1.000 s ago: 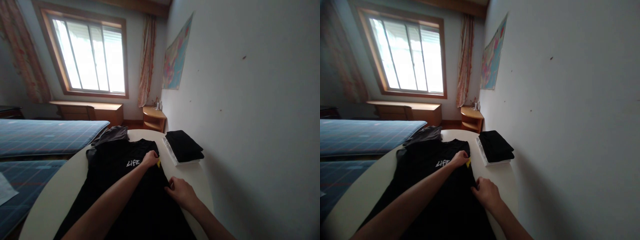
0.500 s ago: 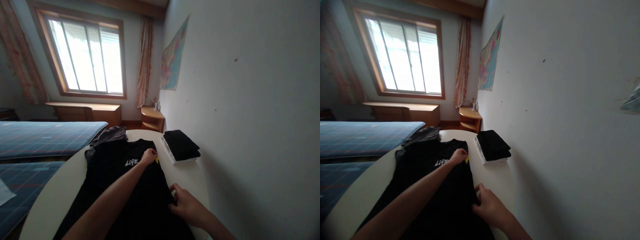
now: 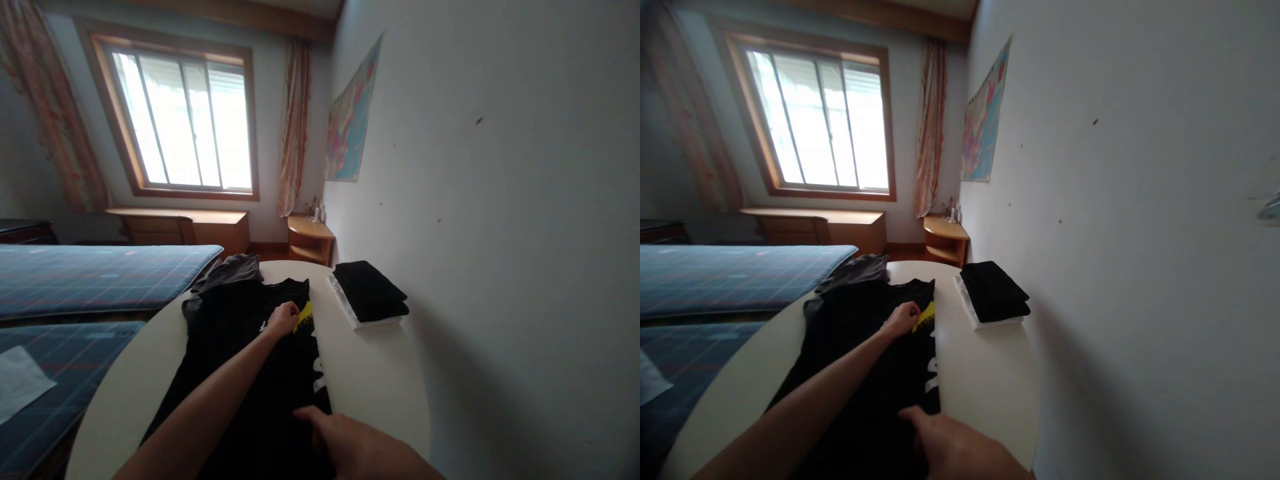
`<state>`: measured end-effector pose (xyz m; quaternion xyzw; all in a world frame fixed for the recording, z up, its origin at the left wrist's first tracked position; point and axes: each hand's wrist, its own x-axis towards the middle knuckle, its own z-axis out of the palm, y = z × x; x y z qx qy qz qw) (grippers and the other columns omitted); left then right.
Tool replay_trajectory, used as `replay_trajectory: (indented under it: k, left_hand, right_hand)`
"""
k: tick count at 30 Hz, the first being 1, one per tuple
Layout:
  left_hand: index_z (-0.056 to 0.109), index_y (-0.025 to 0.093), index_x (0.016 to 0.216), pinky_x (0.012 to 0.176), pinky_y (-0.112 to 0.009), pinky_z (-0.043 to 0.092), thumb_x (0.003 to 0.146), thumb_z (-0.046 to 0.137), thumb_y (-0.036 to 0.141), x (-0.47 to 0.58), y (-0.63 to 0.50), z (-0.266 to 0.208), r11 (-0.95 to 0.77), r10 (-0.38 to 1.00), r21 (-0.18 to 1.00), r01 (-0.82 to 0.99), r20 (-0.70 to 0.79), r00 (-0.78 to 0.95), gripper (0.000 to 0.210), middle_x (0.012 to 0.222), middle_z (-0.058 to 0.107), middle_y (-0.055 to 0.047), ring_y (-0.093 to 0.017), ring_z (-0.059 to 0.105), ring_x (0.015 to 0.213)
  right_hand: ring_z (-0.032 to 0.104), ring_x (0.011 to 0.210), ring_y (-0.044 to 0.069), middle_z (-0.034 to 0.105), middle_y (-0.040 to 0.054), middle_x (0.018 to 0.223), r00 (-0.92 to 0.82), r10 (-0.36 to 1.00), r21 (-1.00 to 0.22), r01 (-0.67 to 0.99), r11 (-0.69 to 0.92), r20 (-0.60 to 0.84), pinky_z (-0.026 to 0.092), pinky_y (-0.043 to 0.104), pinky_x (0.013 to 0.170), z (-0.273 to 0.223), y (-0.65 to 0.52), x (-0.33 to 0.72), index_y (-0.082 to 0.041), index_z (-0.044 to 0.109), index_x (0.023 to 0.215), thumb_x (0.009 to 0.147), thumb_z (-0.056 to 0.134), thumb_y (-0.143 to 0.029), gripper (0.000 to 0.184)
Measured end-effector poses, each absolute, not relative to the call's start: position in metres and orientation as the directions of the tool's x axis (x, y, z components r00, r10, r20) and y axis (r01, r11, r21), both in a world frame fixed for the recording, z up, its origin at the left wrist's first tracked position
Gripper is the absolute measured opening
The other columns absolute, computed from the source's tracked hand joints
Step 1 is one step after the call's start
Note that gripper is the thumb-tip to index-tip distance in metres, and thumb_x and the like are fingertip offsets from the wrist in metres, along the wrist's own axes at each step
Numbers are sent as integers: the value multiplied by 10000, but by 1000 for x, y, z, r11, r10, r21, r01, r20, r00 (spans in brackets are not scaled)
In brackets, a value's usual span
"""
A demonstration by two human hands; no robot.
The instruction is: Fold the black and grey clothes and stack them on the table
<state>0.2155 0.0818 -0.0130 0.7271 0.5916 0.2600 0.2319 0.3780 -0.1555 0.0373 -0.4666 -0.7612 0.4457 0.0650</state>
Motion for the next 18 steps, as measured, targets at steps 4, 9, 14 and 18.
replay_trajectory:
  k: [4, 9, 14, 18]
  left_hand:
    - [699, 240, 952, 736, -280, 457, 841, 573, 188, 208, 66, -13, -240, 970, 563, 791, 165, 177, 176, 976, 723, -42, -208, 654, 885]
    - [672, 223, 947, 823, -327, 447, 860, 530, 182, 205, 56, -15, -268, 955, 470, 841, 242, 170, 172, 989, 698, -75, -242, 615, 972]
    - [672, 218, 953, 903, -372, 430, 895, 507, 209, 198, 51, -24, -353, 922, 428, 832, 308, 233, 175, 1007, 679, -84, -261, 577, 1033]
    - [676, 207, 1022, 952, -353, 429, 923, 493, 226, 191, 48, -33, -419, 895, 446, 791, 352, 275, 209, 1086, 664, -87, -243, 567, 1072]
  right_hand:
    - [630, 836, 172, 685, 11, 989, -661, 645, -666, 681, 304, -382, 430, 218, 682, 46, -151, 370, -317, 506, 1395, 718, 705, -214, 713]
    - [628, 758, 133, 686, 1, 921, -780, 439, -689, 613, 387, -447, 428, 181, 635, 61, -143, 358, -278, 573, 1345, 828, 655, -269, 524]
    - [556, 541, 86, 663, -35, 723, -715, 532, -724, 643, 249, -453, 413, 151, 512, 48, -120, 356, -239, 667, 1173, 854, 619, -345, 340]
    - [575, 566, 94, 691, -10, 729, -525, 823, -726, 651, 225, -216, 413, 165, 529, 35, -79, 358, -189, 685, 1052, 865, 577, -302, 244]
